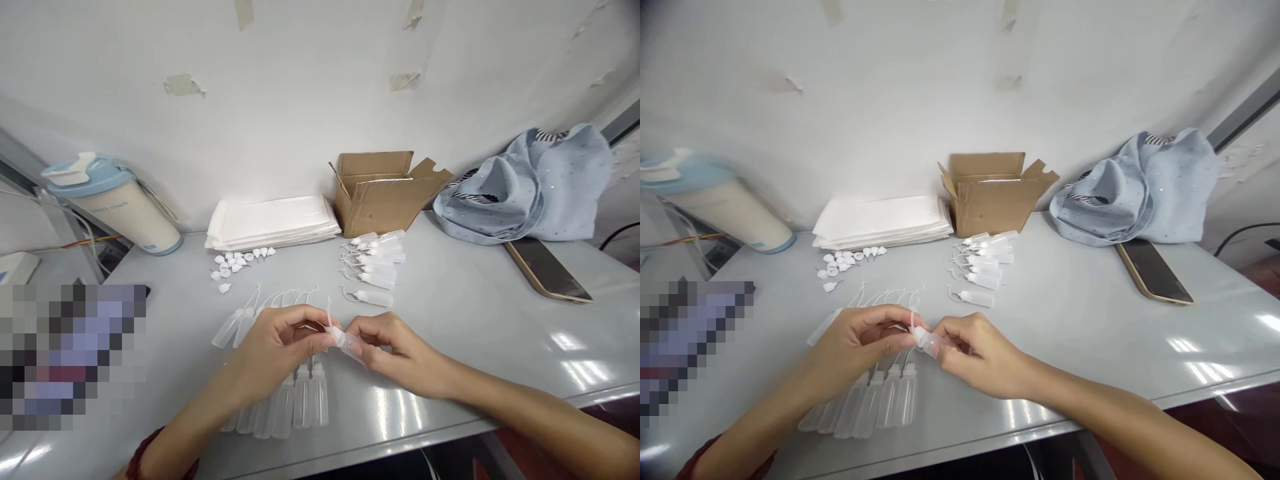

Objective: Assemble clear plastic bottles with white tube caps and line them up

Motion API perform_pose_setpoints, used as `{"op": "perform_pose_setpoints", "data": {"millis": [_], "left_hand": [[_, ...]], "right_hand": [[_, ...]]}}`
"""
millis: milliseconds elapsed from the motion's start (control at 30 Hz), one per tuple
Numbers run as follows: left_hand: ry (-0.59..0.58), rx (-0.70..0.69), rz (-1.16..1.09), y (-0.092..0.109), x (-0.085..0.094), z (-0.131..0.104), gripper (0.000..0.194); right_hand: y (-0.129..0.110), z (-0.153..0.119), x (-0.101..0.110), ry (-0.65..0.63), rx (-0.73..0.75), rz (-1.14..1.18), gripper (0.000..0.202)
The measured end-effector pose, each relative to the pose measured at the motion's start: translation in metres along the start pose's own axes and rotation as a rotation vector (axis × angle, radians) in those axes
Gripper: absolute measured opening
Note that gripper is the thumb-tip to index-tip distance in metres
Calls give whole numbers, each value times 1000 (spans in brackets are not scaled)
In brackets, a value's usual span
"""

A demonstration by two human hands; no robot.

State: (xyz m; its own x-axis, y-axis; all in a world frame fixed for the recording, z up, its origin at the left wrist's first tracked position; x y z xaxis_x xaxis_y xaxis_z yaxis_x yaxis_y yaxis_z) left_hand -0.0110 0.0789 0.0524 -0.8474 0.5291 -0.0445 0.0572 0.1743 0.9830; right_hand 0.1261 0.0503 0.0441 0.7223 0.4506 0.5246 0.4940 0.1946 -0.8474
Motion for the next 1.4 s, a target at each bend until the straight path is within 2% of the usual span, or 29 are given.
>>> {"op": "perform_pose_setpoints", "data": {"millis": [100, 200, 433, 667, 733, 833, 933, 1000, 1067, 1233, 1300, 1400], "left_hand": [[26, -71, 61, 7, -2, -2, 9], [67, -201, 133, 16, -4, -4, 8], [101, -497, 375, 31, -11, -13, 15], [98, -660, 448, 33, -15, -22, 17], [77, -614, 412, 32, -15, -20, 16], [47, -398, 328, 26, -12, -11, 14], [2, -160, 275, 16, -12, -7, 25], [-40, -87, 285, 11, -14, -6, 30], [-61, -117, 359, 10, -16, -7, 33], [-76, -426, 597, 13, -21, -13, 24], [-114, -433, 615, 9, -23, -13, 23], [-128, -335, 575, 3, -22, -11, 19]], "right_hand": [[1, 1, 1, 9, -24, -9, 34], [4, 2, 1, 0, -61, 49, 37], [12, 4, -14, -208, -171, 599, 41], [19, -1, -20, -358, -356, 836, 39], [19, -2, -21, -376, -371, 849, 39], [17, -1, -22, -366, -331, 837, 39], [15, 0, -21, -332, -281, 806, 40], [15, 0, -21, -327, -273, 792, 40], [15, -1, -22, -341, -288, 792, 41], [17, -2, -23, -393, -326, 833, 39], [18, -2, -24, -414, -334, 848, 39], [19, -1, -24, -411, -334, 858, 40]]}}
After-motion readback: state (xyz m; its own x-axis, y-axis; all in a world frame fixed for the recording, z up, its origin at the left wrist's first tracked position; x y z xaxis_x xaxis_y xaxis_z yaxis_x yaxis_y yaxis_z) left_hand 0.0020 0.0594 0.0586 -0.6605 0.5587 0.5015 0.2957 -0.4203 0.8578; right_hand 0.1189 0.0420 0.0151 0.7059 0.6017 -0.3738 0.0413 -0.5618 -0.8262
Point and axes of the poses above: each hand's wrist, its own z-axis towards the middle knuckle, its own x-axis out of the back of the hand, y = z × x, the point moved 7 cm from there along z, towards the middle knuckle, and after that the axes turned 12 degrees about -z, right-handed, at the moved point
